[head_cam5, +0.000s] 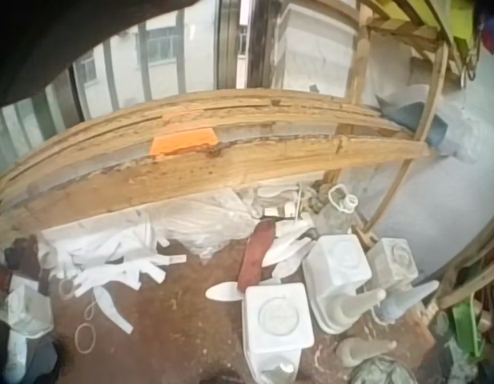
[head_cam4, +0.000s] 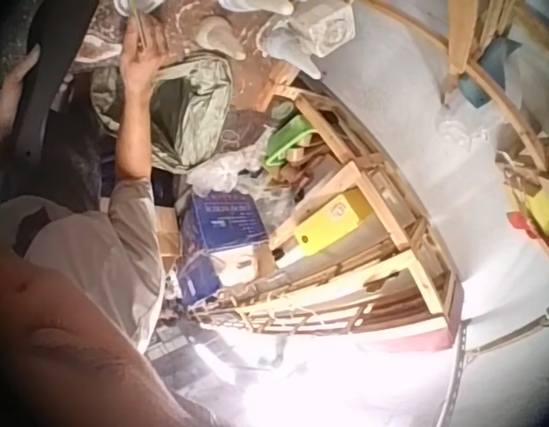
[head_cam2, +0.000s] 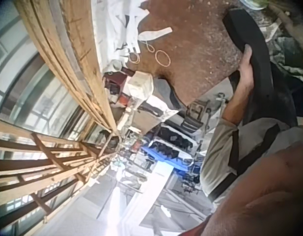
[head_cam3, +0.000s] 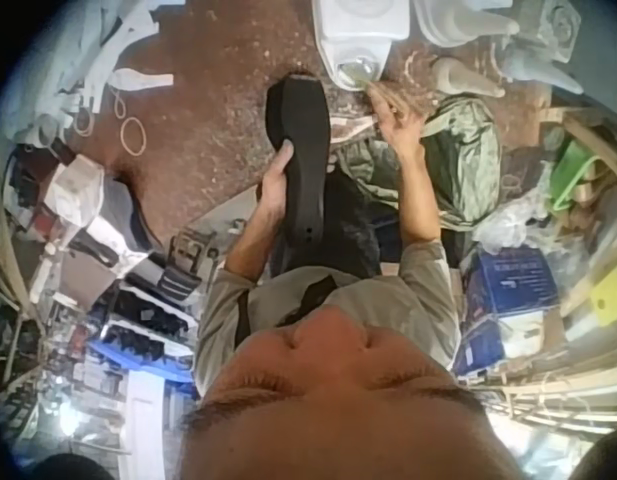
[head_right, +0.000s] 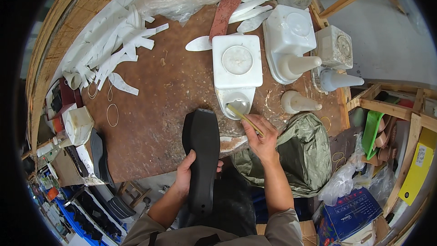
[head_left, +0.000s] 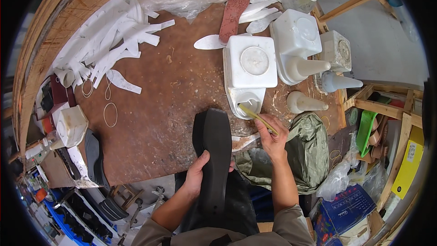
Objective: Applying adhesive to the bottom of shoe outsoles with a brush and placing them on a rack.
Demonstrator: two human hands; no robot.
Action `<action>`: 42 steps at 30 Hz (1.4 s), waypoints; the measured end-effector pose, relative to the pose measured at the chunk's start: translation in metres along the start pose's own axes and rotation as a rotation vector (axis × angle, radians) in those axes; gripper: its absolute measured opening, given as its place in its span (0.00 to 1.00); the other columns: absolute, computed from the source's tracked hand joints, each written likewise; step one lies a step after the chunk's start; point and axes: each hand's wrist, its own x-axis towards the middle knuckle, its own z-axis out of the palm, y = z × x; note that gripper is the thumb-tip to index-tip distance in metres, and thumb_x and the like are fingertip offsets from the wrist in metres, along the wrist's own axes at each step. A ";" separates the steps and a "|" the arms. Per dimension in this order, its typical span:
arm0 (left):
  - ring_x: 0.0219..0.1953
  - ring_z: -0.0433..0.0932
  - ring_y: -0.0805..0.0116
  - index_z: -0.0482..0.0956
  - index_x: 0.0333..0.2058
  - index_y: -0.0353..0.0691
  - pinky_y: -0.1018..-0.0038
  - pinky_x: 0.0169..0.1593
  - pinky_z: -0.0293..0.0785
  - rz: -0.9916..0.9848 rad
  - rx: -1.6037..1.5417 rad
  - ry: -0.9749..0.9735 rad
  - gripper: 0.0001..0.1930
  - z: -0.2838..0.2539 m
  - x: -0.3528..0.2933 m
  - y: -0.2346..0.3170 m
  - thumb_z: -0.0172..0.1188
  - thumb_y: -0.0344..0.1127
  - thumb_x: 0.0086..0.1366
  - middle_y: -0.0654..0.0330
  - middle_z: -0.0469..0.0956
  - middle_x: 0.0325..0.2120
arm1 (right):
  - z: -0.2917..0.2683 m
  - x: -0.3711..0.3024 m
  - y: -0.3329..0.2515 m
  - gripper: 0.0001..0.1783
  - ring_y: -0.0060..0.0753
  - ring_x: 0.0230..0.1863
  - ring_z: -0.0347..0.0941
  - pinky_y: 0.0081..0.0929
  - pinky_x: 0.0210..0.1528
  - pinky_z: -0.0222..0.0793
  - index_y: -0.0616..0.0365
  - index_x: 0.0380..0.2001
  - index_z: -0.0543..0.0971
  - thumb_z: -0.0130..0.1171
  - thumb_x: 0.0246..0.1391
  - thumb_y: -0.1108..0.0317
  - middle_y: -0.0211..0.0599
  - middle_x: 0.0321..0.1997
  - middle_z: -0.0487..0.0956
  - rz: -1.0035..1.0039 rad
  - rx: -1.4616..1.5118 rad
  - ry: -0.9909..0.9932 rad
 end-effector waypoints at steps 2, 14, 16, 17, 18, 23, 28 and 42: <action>0.44 0.77 0.55 0.67 0.51 0.29 0.65 0.51 0.72 -0.010 0.025 0.021 0.29 0.000 0.001 0.001 0.46 0.53 0.66 0.43 0.76 0.41 | 0.004 -0.002 -0.001 0.07 0.30 0.28 0.77 0.24 0.32 0.72 0.66 0.34 0.81 0.61 0.51 0.74 0.40 0.27 0.80 0.104 0.106 0.015; 0.46 0.76 0.55 0.67 0.51 0.28 0.64 0.53 0.71 0.005 -0.013 -0.011 0.28 0.009 -0.005 0.006 0.46 0.52 0.67 0.43 0.75 0.42 | -0.013 0.012 -0.014 0.07 0.23 0.19 0.70 0.18 0.24 0.65 0.67 0.31 0.78 0.61 0.53 0.72 0.36 0.24 0.78 0.540 0.728 0.190; 0.45 0.76 0.55 0.66 0.51 0.29 0.64 0.53 0.71 0.000 -0.019 -0.005 0.28 0.008 -0.007 0.009 0.46 0.52 0.66 0.43 0.75 0.42 | -0.011 0.009 -0.013 0.07 0.21 0.22 0.70 0.18 0.26 0.65 0.68 0.33 0.78 0.60 0.53 0.73 0.35 0.26 0.77 0.435 0.563 0.163; 0.45 0.76 0.55 0.66 0.51 0.29 0.64 0.53 0.71 -0.002 -0.022 -0.002 0.28 0.008 -0.007 0.009 0.46 0.52 0.66 0.44 0.75 0.42 | -0.010 0.006 -0.012 0.07 0.20 0.23 0.70 0.17 0.27 0.65 0.68 0.33 0.78 0.60 0.53 0.73 0.34 0.27 0.77 0.382 0.481 0.149; 0.45 0.76 0.55 0.66 0.51 0.29 0.64 0.53 0.71 0.002 -0.034 -0.003 0.28 0.008 -0.007 0.009 0.46 0.52 0.66 0.44 0.75 0.41 | -0.009 0.003 -0.006 0.07 0.19 0.25 0.70 0.16 0.28 0.65 0.67 0.34 0.78 0.60 0.53 0.74 0.33 0.30 0.76 0.316 0.296 0.096; 0.45 0.77 0.55 0.66 0.51 0.29 0.64 0.52 0.72 0.003 -0.037 0.001 0.29 0.007 -0.006 0.009 0.47 0.52 0.66 0.44 0.75 0.41 | -0.003 0.001 -0.001 0.07 0.20 0.26 0.70 0.17 0.29 0.65 0.66 0.35 0.79 0.62 0.51 0.76 0.34 0.29 0.77 0.140 0.187 0.033; 0.45 0.77 0.56 0.66 0.51 0.29 0.64 0.52 0.72 0.005 -0.019 0.010 0.29 0.007 -0.003 0.009 0.48 0.53 0.65 0.45 0.75 0.41 | -0.001 0.002 0.003 0.07 0.20 0.26 0.70 0.17 0.29 0.65 0.66 0.34 0.79 0.61 0.51 0.76 0.34 0.30 0.77 0.164 0.200 0.018; 0.46 0.76 0.52 0.65 0.52 0.27 0.62 0.52 0.71 0.049 -0.016 -0.034 0.31 0.014 -0.013 0.013 0.49 0.53 0.64 0.43 0.75 0.42 | -0.056 -0.004 -0.057 0.07 0.23 0.18 0.71 0.19 0.21 0.66 0.70 0.28 0.79 0.61 0.51 0.74 0.40 0.22 0.78 0.584 0.747 -0.030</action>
